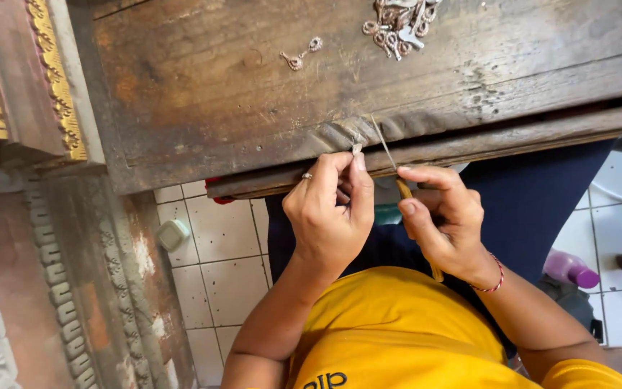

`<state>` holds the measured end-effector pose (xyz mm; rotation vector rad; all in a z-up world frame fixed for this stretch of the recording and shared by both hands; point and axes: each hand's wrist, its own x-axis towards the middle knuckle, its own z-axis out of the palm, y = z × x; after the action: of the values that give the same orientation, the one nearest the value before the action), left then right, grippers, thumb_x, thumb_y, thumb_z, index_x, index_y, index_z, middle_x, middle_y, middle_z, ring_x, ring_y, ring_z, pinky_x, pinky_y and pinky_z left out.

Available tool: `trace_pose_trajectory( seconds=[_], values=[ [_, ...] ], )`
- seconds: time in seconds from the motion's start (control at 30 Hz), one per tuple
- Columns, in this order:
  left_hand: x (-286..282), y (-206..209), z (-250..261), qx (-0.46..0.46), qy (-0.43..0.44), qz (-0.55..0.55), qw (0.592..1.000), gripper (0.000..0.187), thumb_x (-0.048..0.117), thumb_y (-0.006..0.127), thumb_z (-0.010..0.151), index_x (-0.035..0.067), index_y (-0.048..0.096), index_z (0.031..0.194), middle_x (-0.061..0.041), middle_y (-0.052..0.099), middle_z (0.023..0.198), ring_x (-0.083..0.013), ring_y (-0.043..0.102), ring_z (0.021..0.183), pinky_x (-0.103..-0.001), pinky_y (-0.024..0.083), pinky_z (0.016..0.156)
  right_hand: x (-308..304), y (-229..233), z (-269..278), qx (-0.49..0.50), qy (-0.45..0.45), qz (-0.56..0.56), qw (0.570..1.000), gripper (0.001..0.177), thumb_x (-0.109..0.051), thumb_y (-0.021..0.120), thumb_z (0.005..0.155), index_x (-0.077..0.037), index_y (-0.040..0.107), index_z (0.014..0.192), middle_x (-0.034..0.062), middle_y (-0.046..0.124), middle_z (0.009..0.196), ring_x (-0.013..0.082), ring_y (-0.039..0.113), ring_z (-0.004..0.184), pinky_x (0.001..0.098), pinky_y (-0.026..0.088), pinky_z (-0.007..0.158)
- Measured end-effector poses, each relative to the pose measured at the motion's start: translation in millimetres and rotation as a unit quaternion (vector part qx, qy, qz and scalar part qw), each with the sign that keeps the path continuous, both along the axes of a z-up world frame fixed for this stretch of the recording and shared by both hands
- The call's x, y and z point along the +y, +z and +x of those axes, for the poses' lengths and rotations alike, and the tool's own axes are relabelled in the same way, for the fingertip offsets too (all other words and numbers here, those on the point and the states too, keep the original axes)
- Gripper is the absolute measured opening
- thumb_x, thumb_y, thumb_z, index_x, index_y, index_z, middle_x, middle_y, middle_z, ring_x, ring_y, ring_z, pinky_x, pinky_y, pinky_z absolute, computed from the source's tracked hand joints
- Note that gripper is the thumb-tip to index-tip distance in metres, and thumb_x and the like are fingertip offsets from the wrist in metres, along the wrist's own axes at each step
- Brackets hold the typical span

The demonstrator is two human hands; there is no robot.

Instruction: The person is using a needle file to smooth and refine small silver jewelry components on a wooden workbench.

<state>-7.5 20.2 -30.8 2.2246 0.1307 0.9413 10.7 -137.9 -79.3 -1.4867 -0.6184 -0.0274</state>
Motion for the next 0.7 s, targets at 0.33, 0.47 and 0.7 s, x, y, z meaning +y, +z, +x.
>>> trace_pose_trajectory(
  seconds=[0.33, 0.47, 0.7],
  values=[
    [-1.2, 0.5, 4.9, -0.007, 0.002, 0.010, 1.000, 0.017, 0.005, 0.067, 0.091, 0.011, 0.064, 0.076, 0.004, 0.049, 0.049, -0.0155, 0.053, 0.042, -0.026, 0.050, 0.048, -9.5, -29.4, -15.2, 0.125, 0.072, 0.110, 0.983, 0.031, 0.001, 0.055, 0.097, 0.015, 0.055, 0.124, 0.0007, 0.055, 0.044, 0.0038, 0.048, 0.030, 0.0158, 0.041, 0.036],
    [-0.5, 1.6, 4.2, 0.003, -0.012, -0.012, 1.000, 0.018, 0.004, 0.067, 0.091, 0.011, 0.063, 0.075, 0.004, 0.049, 0.048, -0.0154, 0.054, 0.042, -0.026, 0.050, 0.048, -6.1, -25.3, -13.5, 0.136, 0.072, 0.104, 0.983, 0.029, 0.003, 0.059, 0.094, 0.014, 0.059, 0.121, 0.0004, 0.054, 0.042, 0.0042, 0.047, 0.030, 0.0159, 0.041, 0.036],
    [-7.1, 4.7, 5.7, -0.013, -0.010, -0.058, 0.998, 0.019, 0.008, 0.064, 0.097, 0.011, 0.066, 0.078, 0.002, 0.059, 0.052, -0.0185, 0.058, 0.043, -0.027, 0.051, 0.050, 6.3, 35.3, 24.3, 0.037, 0.048, 0.005, 0.998, 0.029, -0.001, 0.060, 0.097, 0.007, 0.064, 0.125, 0.0003, 0.054, 0.045, 0.0058, 0.044, 0.034, 0.0174, 0.039, 0.038]
  ],
)
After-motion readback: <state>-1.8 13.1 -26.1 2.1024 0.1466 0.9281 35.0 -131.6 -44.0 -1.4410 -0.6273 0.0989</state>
